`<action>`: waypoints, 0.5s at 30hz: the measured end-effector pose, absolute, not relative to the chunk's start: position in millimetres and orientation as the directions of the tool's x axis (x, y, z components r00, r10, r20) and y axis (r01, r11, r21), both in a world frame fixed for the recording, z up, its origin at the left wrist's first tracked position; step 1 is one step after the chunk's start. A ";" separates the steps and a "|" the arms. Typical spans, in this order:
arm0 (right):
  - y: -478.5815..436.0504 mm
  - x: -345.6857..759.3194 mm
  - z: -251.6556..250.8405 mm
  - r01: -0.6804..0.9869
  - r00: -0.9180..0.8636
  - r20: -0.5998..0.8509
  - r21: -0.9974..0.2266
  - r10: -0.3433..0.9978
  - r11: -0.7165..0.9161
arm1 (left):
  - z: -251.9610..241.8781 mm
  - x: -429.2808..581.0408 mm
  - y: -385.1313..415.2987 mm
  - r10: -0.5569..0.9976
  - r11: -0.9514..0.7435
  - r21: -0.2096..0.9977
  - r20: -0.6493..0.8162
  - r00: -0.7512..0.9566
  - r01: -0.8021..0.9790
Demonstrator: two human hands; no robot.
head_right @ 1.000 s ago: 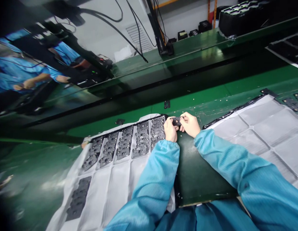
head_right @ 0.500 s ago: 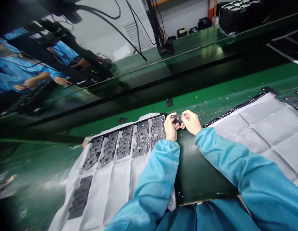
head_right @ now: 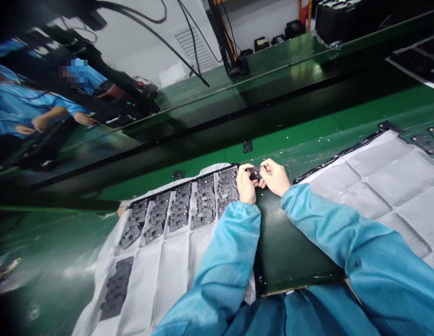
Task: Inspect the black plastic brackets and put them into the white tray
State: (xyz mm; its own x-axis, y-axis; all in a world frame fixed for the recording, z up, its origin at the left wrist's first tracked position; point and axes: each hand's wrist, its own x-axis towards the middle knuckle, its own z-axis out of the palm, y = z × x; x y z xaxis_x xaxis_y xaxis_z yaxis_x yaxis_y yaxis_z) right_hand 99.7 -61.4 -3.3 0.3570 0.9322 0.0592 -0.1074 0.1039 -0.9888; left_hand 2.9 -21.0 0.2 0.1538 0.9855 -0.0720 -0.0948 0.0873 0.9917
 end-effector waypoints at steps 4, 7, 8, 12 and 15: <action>-60.6 102.0 -3.6 -0.102 0.378 0.062 -0.989 0.924 0.108 | -1.2 2.2 -19.4 0.965 0.131 0.971 -0.079 0.250 -0.199; -59.0 103.9 -4.3 -0.122 0.401 0.058 -0.986 0.914 0.116 | -2.2 2.3 -17.7 0.946 0.160 0.948 -0.066 0.319 -0.276; -58.6 104.4 -4.4 -0.127 0.406 0.056 -0.985 0.912 0.117 | -2.4 2.5 -17.3 0.946 0.159 0.947 -0.065 0.318 -0.280; -59.1 104.3 -3.7 -0.112 0.393 0.058 -0.988 0.918 0.111 | -3.5 3.7 -17.0 0.963 0.137 0.964 -0.074 0.260 -0.230; -60.6 103.4 -3.6 -0.097 0.378 0.065 -0.989 0.923 0.110 | -4.1 4.0 -18.2 0.967 0.126 0.973 -0.076 0.244 -0.195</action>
State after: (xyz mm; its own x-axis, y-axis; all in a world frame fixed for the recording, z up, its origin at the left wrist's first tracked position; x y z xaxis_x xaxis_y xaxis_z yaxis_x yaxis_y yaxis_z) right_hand 103.4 -60.6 -3.6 0.3784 0.9233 0.0652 -0.0970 0.1096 -0.9892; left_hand 4.0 -18.2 -4.1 0.2441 0.9667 -0.0765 -0.1951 0.1262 0.9726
